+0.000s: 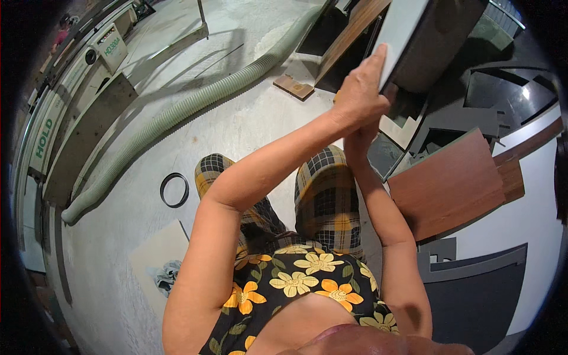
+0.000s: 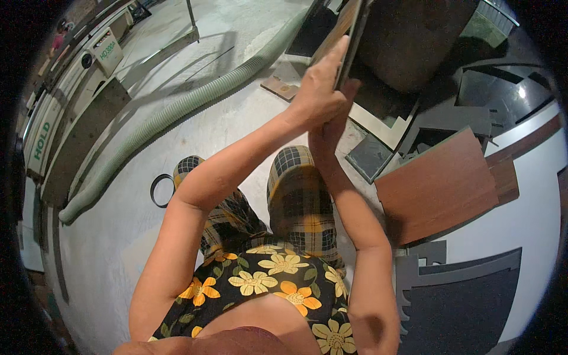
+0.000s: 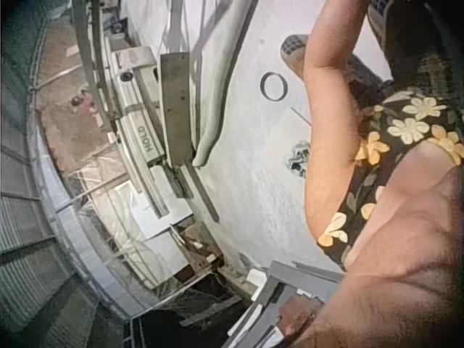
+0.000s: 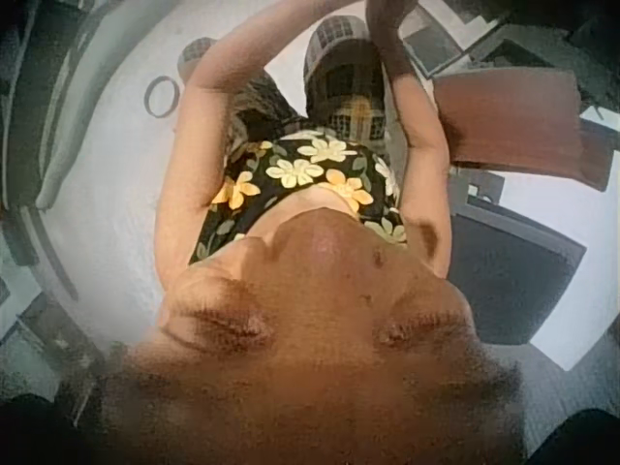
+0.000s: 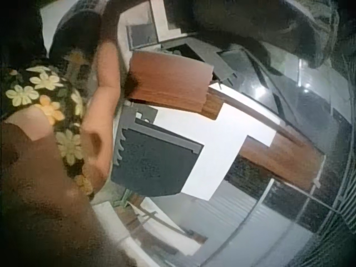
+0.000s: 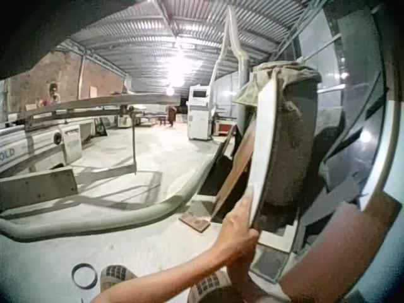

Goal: Wiping down and organizing furniture panel pieces on the floor of a woodworking workshop.

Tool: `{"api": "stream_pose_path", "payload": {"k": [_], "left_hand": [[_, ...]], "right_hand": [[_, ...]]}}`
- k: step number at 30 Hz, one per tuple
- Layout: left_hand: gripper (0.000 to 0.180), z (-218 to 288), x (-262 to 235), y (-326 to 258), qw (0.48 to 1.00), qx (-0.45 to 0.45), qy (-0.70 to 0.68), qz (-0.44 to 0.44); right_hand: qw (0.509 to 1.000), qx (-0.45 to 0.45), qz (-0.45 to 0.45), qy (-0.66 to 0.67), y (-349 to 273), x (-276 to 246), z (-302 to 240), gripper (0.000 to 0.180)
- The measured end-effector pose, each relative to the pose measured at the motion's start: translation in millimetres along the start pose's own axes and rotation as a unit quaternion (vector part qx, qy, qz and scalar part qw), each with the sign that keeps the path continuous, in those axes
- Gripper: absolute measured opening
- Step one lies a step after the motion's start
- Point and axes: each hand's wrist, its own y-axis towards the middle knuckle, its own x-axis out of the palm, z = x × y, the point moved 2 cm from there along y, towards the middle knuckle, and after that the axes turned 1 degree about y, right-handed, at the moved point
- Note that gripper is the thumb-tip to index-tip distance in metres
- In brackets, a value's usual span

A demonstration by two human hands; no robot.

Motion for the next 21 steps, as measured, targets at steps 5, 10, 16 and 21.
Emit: {"api": "stream_pose_path", "payload": {"k": [5, 10, 16, 21], "left_hand": [[0.069, -13, -15, 5, 0.997, -0.071, -0.006, -0.029], [0.067, -26, -26, 4, 0.997, -0.065, -0.036, -0.032], [0.026, -35, -38, -6, 0.996, -0.085, -0.037, -0.016], [0.026, -50, -50, -7, 0.995, -0.088, -0.023, -0.03]], "right_hand": [[0.99, 0.021, -0.139, 0.0, 19, 15, -9, 0.082], [0.979, -0.082, -0.17, 0.079, 41, 8, -28, 0.075], [0.977, 0.049, -0.168, 0.123, 59, 4, 1, 0.053], [0.932, 0.29, -0.159, 0.15, 81, -3, 57, 0.067]]}}
